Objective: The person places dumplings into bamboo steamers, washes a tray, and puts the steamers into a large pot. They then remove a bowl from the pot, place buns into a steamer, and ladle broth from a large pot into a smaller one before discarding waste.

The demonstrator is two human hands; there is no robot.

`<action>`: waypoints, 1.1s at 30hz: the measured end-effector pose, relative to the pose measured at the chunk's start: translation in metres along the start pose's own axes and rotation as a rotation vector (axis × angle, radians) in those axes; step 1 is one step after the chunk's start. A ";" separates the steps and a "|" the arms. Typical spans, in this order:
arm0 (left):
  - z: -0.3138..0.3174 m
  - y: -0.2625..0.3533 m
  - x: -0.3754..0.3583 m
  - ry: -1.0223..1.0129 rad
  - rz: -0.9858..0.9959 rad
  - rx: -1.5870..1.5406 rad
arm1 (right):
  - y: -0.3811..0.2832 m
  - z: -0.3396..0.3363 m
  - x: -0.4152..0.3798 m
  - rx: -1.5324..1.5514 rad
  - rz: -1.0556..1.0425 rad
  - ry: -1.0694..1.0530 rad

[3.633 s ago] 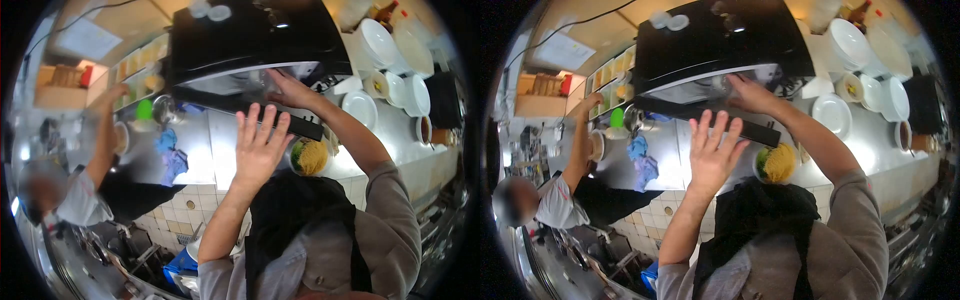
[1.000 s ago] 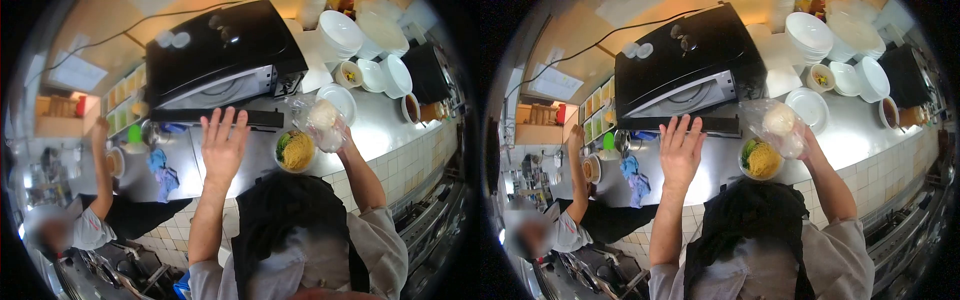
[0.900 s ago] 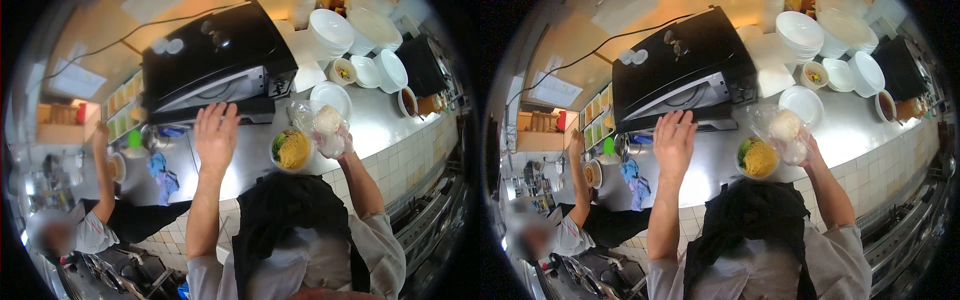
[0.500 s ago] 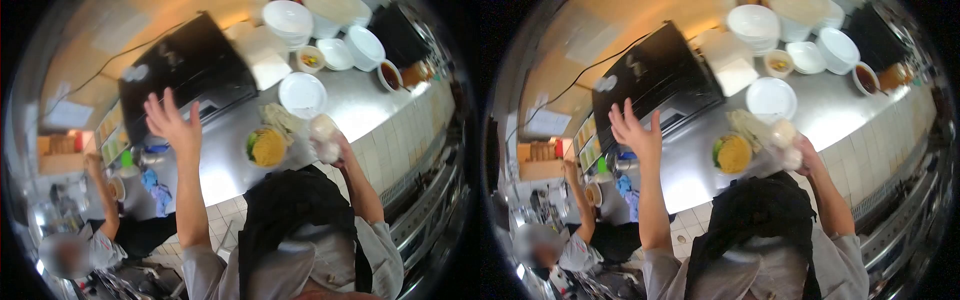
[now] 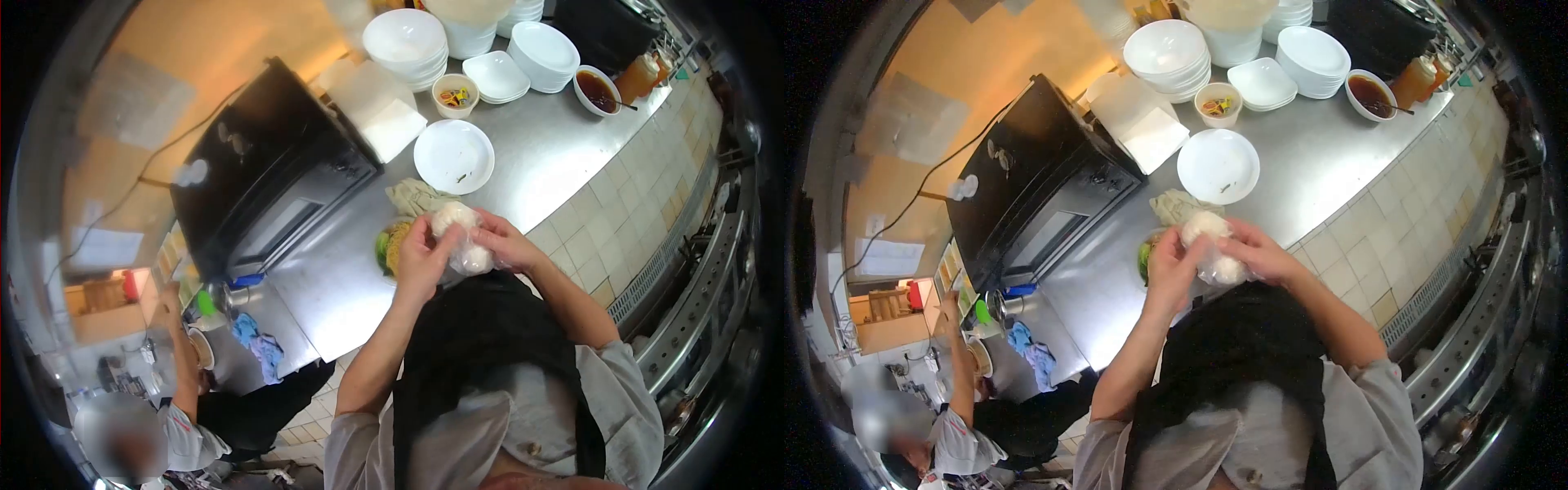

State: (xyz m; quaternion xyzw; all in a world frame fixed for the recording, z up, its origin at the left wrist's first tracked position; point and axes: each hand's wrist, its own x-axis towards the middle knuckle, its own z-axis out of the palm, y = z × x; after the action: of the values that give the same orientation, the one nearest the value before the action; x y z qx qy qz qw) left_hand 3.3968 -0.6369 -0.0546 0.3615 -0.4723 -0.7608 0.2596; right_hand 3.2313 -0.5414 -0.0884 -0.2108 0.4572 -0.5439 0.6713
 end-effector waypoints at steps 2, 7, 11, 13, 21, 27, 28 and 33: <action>0.001 -0.014 -0.004 -0.013 0.051 0.036 | 0.016 0.001 -0.012 0.015 0.000 0.078; 0.012 -0.036 -0.013 -0.210 0.028 0.238 | 0.036 -0.009 -0.059 0.035 -0.041 0.190; 0.046 -0.038 -0.011 -0.389 0.036 0.271 | 0.045 -0.030 -0.102 0.227 -0.143 0.393; 0.076 -0.034 -0.002 -0.517 -0.005 0.188 | 0.053 -0.050 -0.130 0.472 -0.188 0.484; 0.188 -0.019 0.036 -0.807 -0.200 0.278 | 0.013 -0.118 -0.224 0.596 -0.749 0.504; 0.283 -0.041 0.075 -1.098 -0.414 0.501 | 0.010 -0.214 -0.328 0.558 -1.040 0.493; 0.290 -0.048 0.082 -1.175 -0.462 0.534 | 0.013 -0.231 -0.343 0.574 -1.044 0.517; 0.378 -0.059 0.073 -1.422 -0.466 0.733 | 0.007 -0.311 -0.435 0.546 -1.111 0.553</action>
State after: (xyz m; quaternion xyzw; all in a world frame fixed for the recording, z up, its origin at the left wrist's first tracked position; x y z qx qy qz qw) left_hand 3.0489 -0.4648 -0.0201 -0.0549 -0.6544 -0.6401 -0.3988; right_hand 2.9770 -0.0712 -0.0799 -0.0906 0.2820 -0.9381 0.1796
